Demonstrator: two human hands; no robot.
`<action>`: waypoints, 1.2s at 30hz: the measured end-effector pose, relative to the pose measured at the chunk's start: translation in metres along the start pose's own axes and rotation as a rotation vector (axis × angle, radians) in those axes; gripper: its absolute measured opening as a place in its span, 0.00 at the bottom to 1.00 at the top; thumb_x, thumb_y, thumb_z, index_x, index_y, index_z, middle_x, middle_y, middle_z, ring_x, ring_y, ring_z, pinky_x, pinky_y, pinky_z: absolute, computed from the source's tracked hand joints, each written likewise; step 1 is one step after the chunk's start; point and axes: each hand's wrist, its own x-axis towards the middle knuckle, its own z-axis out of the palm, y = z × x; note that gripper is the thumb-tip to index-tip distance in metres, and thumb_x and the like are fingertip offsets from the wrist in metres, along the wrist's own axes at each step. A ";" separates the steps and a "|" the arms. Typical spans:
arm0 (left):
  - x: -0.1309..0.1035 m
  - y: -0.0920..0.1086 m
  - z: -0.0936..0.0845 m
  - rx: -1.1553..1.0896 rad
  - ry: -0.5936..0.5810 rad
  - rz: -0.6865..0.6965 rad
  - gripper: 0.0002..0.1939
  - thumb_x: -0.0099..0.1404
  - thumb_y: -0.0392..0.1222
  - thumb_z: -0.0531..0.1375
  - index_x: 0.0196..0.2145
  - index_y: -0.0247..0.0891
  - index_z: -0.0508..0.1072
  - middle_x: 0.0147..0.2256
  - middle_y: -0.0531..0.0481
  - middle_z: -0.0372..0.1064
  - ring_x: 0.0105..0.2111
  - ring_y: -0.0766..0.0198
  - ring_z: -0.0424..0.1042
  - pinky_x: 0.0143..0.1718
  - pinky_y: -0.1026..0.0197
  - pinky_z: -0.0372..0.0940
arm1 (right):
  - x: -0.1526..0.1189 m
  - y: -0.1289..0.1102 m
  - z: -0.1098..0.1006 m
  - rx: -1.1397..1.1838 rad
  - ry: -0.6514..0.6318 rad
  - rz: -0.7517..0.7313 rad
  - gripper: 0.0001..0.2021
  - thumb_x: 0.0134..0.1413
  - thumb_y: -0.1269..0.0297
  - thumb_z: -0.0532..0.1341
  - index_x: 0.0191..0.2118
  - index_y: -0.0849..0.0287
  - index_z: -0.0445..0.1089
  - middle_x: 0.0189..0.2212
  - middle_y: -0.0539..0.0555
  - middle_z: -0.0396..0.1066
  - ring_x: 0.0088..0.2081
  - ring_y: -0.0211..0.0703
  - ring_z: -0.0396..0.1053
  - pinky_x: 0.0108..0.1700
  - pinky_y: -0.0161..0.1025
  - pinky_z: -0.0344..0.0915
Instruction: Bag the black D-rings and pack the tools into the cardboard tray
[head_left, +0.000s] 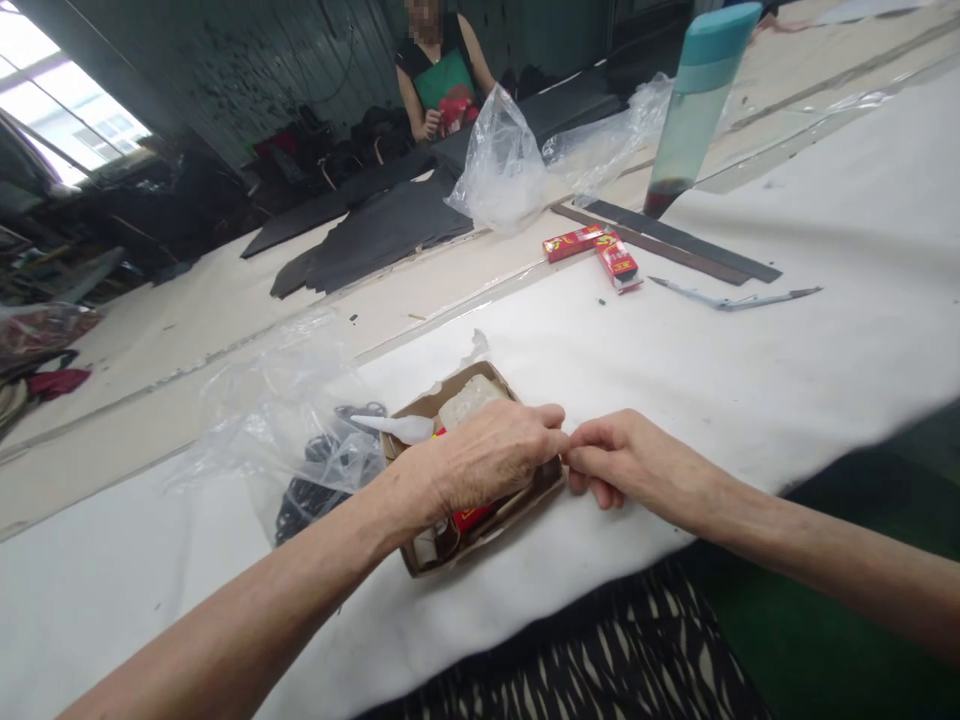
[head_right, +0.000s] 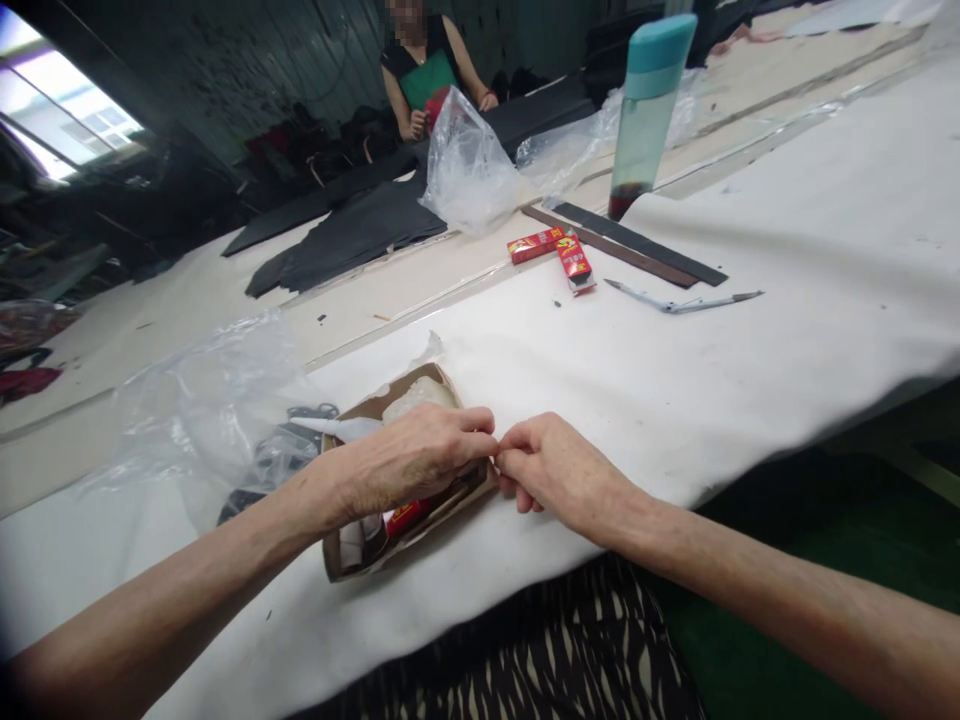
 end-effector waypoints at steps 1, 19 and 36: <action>0.000 0.000 0.000 0.017 0.010 0.005 0.10 0.66 0.32 0.51 0.36 0.37 0.71 0.29 0.52 0.63 0.22 0.70 0.60 0.23 0.64 0.52 | -0.004 -0.001 0.001 -0.026 0.018 -0.022 0.09 0.50 0.70 0.53 0.24 0.62 0.67 0.16 0.47 0.63 0.21 0.33 0.60 0.25 0.31 0.56; 0.006 -0.003 0.007 0.131 0.207 0.147 0.09 0.58 0.34 0.60 0.21 0.35 0.70 0.24 0.49 0.67 0.30 0.61 0.63 0.36 0.57 0.59 | -0.025 -0.006 0.065 -0.198 0.552 0.073 0.13 0.53 0.52 0.56 0.31 0.57 0.68 0.24 0.49 0.66 0.26 0.39 0.61 0.29 0.35 0.56; 0.001 -0.005 -0.001 0.036 0.083 0.067 0.08 0.62 0.33 0.57 0.25 0.34 0.69 0.26 0.53 0.62 0.26 0.68 0.64 0.25 0.65 0.55 | -0.025 0.011 0.073 -0.450 0.681 -0.101 0.10 0.59 0.57 0.55 0.35 0.58 0.68 0.29 0.51 0.67 0.27 0.41 0.64 0.31 0.37 0.56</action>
